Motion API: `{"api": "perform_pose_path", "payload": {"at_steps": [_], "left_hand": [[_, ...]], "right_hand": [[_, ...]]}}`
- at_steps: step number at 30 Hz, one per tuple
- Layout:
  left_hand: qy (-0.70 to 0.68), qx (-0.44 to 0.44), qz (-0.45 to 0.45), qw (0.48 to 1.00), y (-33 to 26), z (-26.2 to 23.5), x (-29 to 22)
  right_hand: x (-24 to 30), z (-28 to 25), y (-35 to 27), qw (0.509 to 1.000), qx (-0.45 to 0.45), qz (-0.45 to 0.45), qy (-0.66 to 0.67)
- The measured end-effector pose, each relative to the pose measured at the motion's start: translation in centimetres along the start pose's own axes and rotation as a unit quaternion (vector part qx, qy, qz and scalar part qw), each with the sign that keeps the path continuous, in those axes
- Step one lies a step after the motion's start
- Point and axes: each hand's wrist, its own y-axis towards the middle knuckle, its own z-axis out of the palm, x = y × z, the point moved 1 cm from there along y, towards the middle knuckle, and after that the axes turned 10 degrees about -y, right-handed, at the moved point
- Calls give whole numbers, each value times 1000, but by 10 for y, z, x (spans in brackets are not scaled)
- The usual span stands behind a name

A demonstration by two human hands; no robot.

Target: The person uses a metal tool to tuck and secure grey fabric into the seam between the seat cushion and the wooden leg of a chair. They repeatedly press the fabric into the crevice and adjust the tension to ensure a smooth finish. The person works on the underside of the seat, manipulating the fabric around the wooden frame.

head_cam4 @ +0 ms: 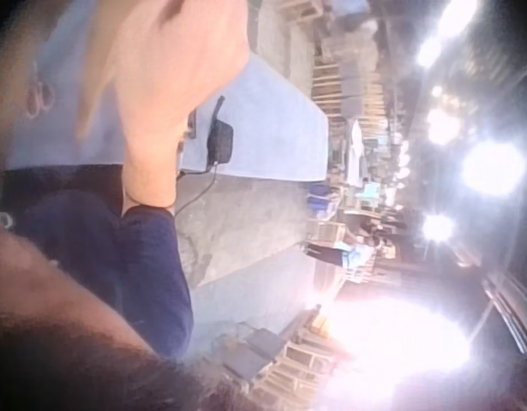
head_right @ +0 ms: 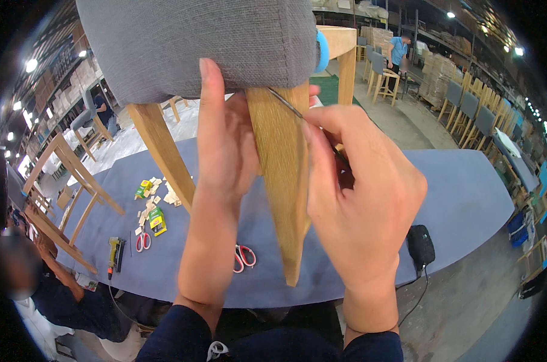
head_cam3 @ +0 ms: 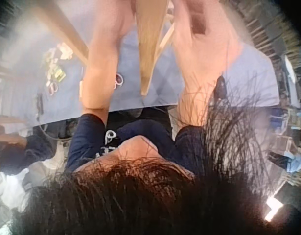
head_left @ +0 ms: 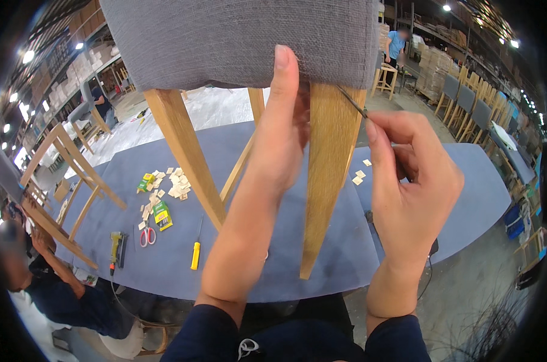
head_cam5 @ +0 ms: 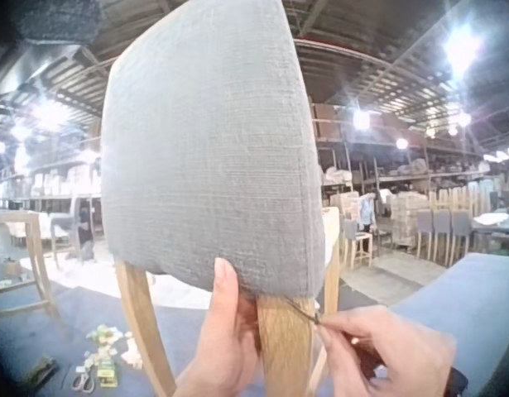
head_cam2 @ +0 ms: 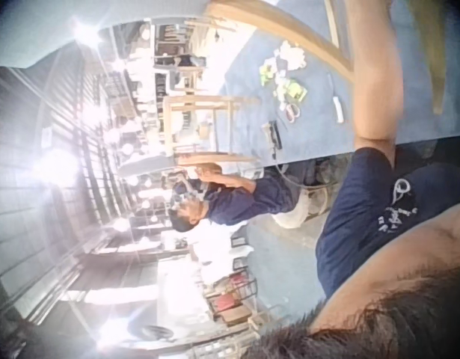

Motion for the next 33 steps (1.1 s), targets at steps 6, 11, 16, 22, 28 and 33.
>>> {"api": "perform_pose_path", "payload": {"at_steps": [6, 11, 16, 22, 28, 33], "left_hand": [[-65, 118, -10, 991, 6, -7, 13], [-56, 78, 47, 994, 5, 2, 18], [20, 96, 53, 994, 10, -8, 21], [39, 88, 29, 995, 7, -7, 22], [24, 63, 47, 997, 4, -9, 22], [-82, 47, 19, 995, -4, -1, 12]], "right_hand": [[0, 12, 7, 998, 12, 7, 66], [-7, 14, 12, 991, 43, 55, 114], [-13, 16, 19, 988, 44, 19, 145], [-7, 25, 20, 989, -17, 23, 143], [-1, 30, 15, 995, -55, 5, 80], [-7, 23, 8, 994, -26, 30, 104]]}}
